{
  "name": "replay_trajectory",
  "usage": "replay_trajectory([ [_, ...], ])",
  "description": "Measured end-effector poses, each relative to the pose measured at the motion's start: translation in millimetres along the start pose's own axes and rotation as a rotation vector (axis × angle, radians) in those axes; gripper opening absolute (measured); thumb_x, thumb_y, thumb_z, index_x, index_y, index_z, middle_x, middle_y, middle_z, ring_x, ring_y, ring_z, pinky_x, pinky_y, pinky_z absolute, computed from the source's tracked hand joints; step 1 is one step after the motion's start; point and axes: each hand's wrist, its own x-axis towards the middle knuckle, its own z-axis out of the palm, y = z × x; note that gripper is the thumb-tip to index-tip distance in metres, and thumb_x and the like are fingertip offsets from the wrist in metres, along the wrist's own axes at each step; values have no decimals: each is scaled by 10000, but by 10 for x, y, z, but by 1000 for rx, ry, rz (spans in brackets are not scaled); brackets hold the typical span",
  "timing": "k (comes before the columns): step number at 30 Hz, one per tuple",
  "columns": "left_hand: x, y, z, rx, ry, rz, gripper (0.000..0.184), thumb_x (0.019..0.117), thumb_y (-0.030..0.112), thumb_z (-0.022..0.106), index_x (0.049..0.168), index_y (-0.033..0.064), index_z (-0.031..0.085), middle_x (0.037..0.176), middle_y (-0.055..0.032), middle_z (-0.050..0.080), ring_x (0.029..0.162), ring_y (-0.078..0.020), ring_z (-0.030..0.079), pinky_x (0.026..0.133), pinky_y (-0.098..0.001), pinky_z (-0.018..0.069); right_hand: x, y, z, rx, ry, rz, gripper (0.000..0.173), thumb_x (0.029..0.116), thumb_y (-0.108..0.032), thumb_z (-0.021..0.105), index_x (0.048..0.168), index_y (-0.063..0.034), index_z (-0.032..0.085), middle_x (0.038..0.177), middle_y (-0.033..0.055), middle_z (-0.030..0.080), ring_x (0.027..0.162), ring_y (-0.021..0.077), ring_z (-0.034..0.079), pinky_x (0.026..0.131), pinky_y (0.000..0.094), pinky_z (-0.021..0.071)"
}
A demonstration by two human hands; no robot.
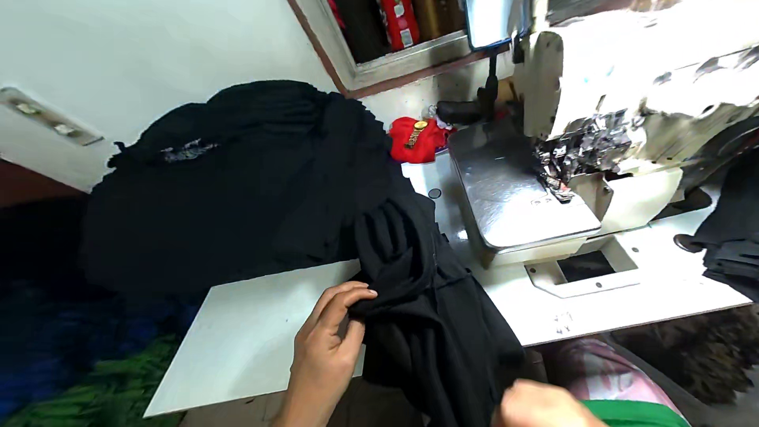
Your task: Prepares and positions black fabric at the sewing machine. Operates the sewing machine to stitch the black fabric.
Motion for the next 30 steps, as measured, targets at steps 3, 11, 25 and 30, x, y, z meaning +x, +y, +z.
replay_trajectory([
  [3, 56, 61, -89, 118, 39, 12, 212, 864, 69, 518, 917, 32, 720, 999, -62, 707, 1009, -31, 644, 882, -167, 503, 407, 119, -144, -218, 305, 189, 226, 1035, -181, 551, 1055, -75, 750, 968, 111, 742, 919, 228, 713, 817, 366, 566],
  [11, 87, 59, -293, -267, -20, -122, 128, 991, 288, 579, 1040, 276, 697, 966, 189, 691, 913, 63, 648, 817, -125, 534, 933, 629, 217, -655, 296, 165, 109, 884, -114, 657, 936, -103, 752, 897, 79, 689, 853, 253, 688, 619, 370, 549],
  [25, 561, 404, -246, 25, -18, 267, 211, 1049, 370, 540, 997, 192, 642, 979, 93, 594, 995, 87, 556, 882, -81, 438, 284, 393, -466, 66, 580, 253, 86, 959, -147, 553, 988, -84, 604, 936, -31, 673, 955, -88, 602, 836, 78, 476],
  [30, 838, 664, -52, -168, -208, 193, 145, 995, 341, 611, 1005, 238, 712, 994, 151, 659, 978, 78, 612, 871, -105, 509, 50, 382, -553, 86, 479, 349, 192, 946, -54, 516, 1092, 7, 626, 948, 61, 689, 906, -20, 621, 833, 126, 488],
])
